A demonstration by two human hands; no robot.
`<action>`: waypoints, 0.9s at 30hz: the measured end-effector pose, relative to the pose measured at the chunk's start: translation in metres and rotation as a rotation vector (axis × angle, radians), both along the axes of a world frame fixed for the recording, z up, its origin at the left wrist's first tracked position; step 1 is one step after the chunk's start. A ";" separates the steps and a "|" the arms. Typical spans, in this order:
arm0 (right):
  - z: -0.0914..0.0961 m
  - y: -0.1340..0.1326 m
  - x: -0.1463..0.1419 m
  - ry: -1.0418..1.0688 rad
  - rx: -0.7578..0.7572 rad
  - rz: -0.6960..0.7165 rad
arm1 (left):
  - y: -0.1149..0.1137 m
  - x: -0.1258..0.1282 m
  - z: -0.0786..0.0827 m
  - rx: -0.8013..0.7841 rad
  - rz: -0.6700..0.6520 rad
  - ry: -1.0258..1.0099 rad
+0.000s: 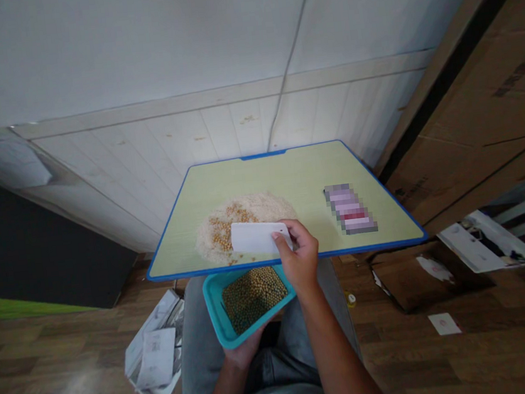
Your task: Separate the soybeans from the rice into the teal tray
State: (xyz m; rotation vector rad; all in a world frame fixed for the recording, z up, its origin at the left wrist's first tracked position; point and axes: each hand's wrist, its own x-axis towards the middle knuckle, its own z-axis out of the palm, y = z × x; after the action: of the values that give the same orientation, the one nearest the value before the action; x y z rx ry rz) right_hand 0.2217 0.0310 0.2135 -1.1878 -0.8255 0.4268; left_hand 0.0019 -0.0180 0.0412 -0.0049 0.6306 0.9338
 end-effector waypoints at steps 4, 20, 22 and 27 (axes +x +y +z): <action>-0.001 -0.001 -0.001 0.041 -0.019 0.022 | 0.000 0.001 0.003 0.015 0.005 -0.011; 0.005 -0.004 -0.002 0.059 -0.023 0.088 | 0.000 -0.003 -0.017 0.062 -0.005 -0.129; 0.005 -0.004 -0.003 0.064 -0.018 0.069 | 0.001 -0.004 -0.021 0.083 -0.017 -0.149; 0.005 -0.003 -0.004 0.038 -0.009 0.062 | 0.000 -0.004 -0.017 0.040 -0.003 -0.097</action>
State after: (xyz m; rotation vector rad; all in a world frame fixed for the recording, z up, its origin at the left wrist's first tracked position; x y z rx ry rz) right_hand 0.2174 0.0285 0.2181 -1.1618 -0.8291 0.5030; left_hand -0.0022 -0.0184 0.0240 -0.0135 0.5223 0.9372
